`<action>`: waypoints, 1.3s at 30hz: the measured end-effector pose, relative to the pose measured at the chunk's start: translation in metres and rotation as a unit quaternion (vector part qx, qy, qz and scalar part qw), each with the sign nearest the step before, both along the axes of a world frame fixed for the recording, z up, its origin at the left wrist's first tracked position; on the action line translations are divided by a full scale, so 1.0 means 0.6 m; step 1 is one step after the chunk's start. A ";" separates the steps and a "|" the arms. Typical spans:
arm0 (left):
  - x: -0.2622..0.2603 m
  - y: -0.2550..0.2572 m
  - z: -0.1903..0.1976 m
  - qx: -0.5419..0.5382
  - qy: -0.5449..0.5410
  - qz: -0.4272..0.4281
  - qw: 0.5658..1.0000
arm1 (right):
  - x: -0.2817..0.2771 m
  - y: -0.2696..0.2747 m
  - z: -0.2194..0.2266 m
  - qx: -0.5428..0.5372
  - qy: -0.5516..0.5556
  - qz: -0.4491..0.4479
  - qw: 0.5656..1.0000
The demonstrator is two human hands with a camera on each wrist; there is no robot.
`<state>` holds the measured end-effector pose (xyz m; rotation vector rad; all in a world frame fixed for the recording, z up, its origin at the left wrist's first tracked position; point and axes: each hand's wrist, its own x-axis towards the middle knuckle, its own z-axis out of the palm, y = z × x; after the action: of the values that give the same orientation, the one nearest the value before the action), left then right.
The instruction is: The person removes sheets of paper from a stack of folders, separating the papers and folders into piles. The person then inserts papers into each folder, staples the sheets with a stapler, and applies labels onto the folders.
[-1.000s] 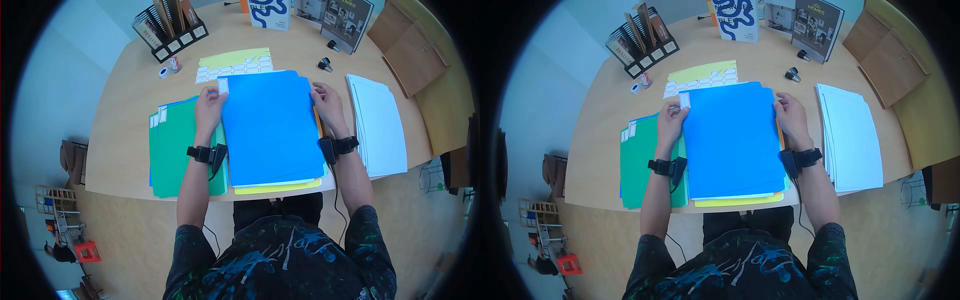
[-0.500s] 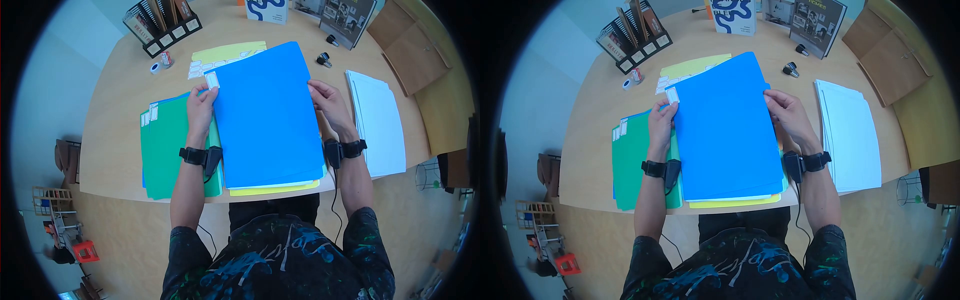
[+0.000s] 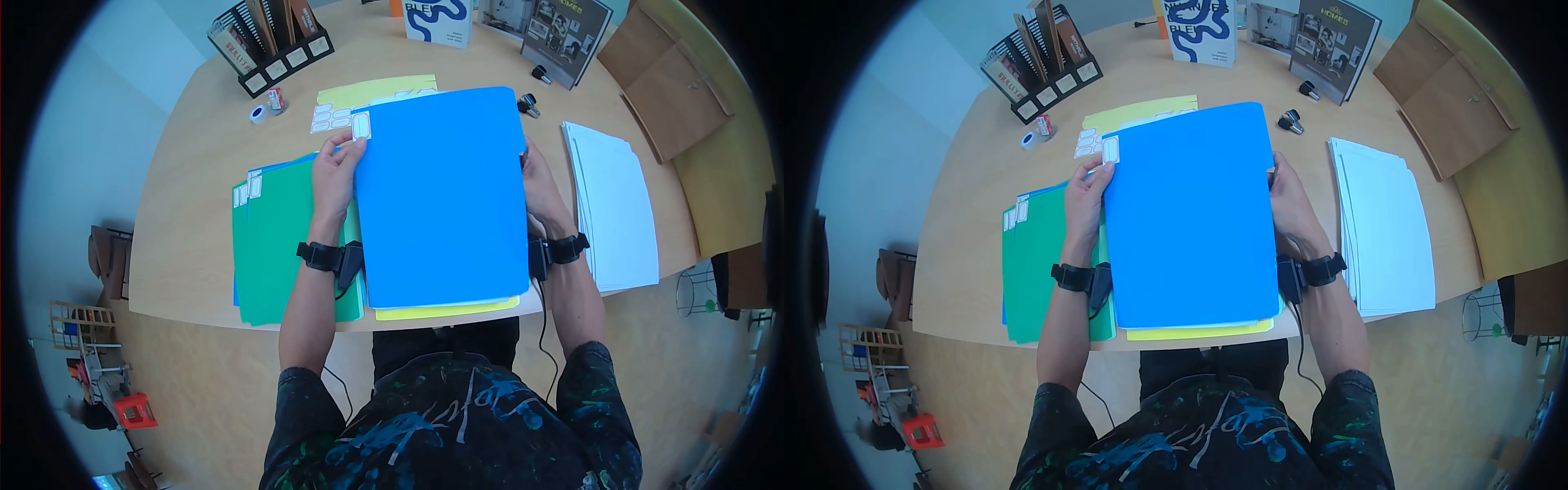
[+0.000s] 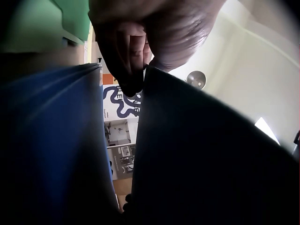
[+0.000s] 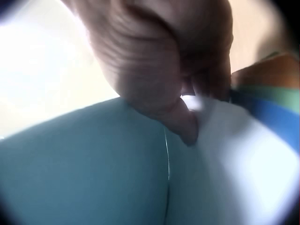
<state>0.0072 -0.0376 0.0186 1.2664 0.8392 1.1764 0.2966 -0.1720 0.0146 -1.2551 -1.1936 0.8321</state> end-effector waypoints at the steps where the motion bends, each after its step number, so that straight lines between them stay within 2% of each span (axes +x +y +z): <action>1: -0.001 -0.001 0.005 0.002 -0.001 -0.001 1.000 | 0.002 -0.001 0.002 -0.030 -0.004 -0.007 1.000; 3: -0.010 -0.002 0.015 -0.032 0.028 -0.003 0.999 | 0.004 -0.006 0.007 -0.022 0.028 0.002 0.999; 5: -0.016 -0.010 0.040 -0.014 0.023 0.002 1.000 | 0.010 -0.013 0.018 -0.018 0.061 0.014 0.998; 7: -0.032 -0.014 0.067 -0.002 0.018 0.008 1.000 | 0.039 -0.027 0.039 0.033 0.017 -0.030 0.999; 8: -0.051 -0.011 0.084 0.001 0.008 0.001 1.000 | 0.058 -0.043 0.060 0.030 -0.043 -0.066 0.996; 10: -0.095 -0.005 0.116 -0.001 -0.003 -0.002 1.000 | 0.097 -0.088 0.116 0.015 -0.024 -0.079 0.996; 13: -0.187 0.031 0.144 -0.019 0.037 0.022 0.999 | 0.226 -0.150 0.153 -0.009 -0.066 -0.188 0.980; 15: -0.248 0.059 0.137 -0.032 0.041 0.048 0.997 | 0.282 -0.196 0.168 -0.023 -0.074 -0.256 0.964; 16: -0.270 0.064 0.131 -0.016 0.073 0.115 0.991 | 0.310 -0.214 0.165 -0.053 -0.080 -0.283 0.954; 17: -0.291 0.070 0.123 0.000 0.106 0.181 0.978 | 0.359 -0.233 0.147 -0.081 -0.085 -0.292 0.949; 18: -0.317 0.084 0.103 -0.002 0.104 0.182 0.978 | 0.406 -0.250 0.118 -0.109 -0.089 -0.301 0.943; 19: -0.345 0.101 0.072 -0.014 0.178 0.212 0.961 | 0.436 -0.264 0.093 -0.109 -0.091 -0.300 0.943; 20: -0.363 0.113 0.042 -0.026 0.251 0.240 0.937 | 0.460 -0.279 0.068 -0.159 -0.099 -0.318 0.929; 21: -0.373 0.119 0.018 -0.026 0.250 0.242 0.937 | 0.466 -0.287 0.050 -0.208 -0.107 -0.336 0.912; 23: -0.388 0.118 -0.022 -0.028 0.341 0.253 0.905 | 0.460 -0.298 0.024 -0.225 -0.125 -0.333 0.907; 24: -0.391 0.118 -0.037 -0.028 0.342 0.254 0.904 | 0.459 -0.300 0.013 -0.242 -0.141 -0.332 0.901; 25: -0.387 0.115 -0.045 -0.024 0.375 0.244 0.894 | 0.466 -0.299 0.003 -0.279 -0.186 -0.346 0.876; 26: -0.385 0.113 -0.052 -0.020 0.407 0.234 0.883 | 0.471 -0.298 -0.008 -0.279 -0.185 -0.346 0.877; 27: -0.382 0.112 -0.058 0.005 0.432 0.257 0.864 | 0.477 -0.298 -0.019 -0.283 -0.255 -0.380 0.843; 28: -0.374 0.109 -0.053 0.006 0.434 0.257 0.864 | 0.479 -0.297 -0.025 -0.287 -0.323 -0.412 0.802; 29: -0.361 0.104 -0.043 0.083 0.487 0.287 0.821 | 0.464 -0.289 -0.021 -0.288 -0.322 -0.412 0.802; 30: -0.345 0.098 -0.035 0.159 0.534 0.314 0.768 | 0.450 -0.276 -0.018 -0.248 -0.433 -0.456 0.737; 31: -0.321 0.089 -0.019 0.160 0.535 0.314 0.768 | 0.421 -0.258 -0.007 -0.204 -0.535 -0.490 0.657; 33: -0.251 0.063 0.022 0.125 0.397 0.132 0.900 | 0.331 -0.212 0.039 -0.142 -0.482 -0.439 0.745; 35: -0.157 0.030 0.042 0.062 0.379 0.049 0.922 | 0.244 -0.152 0.061 -0.102 -0.393 -0.342 0.847; 36: -0.118 0.026 0.033 0.067 0.403 0.025 0.912 | 0.194 -0.126 0.069 -0.072 -0.344 -0.268 0.897; 38: -0.057 0.011 0.026 0.075 0.426 -0.002 0.902 | 0.135 -0.070 0.046 -0.084 -0.327 -0.165 0.927; 39: -0.032 0.001 0.026 0.050 0.458 -0.012 0.887 | 0.102 -0.049 0.034 -0.102 -0.323 -0.154 0.928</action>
<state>-0.0121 -0.0371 0.0343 1.9479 1.4396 0.5489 0.3576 -0.2015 0.0349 -1.9231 -1.3846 0.3074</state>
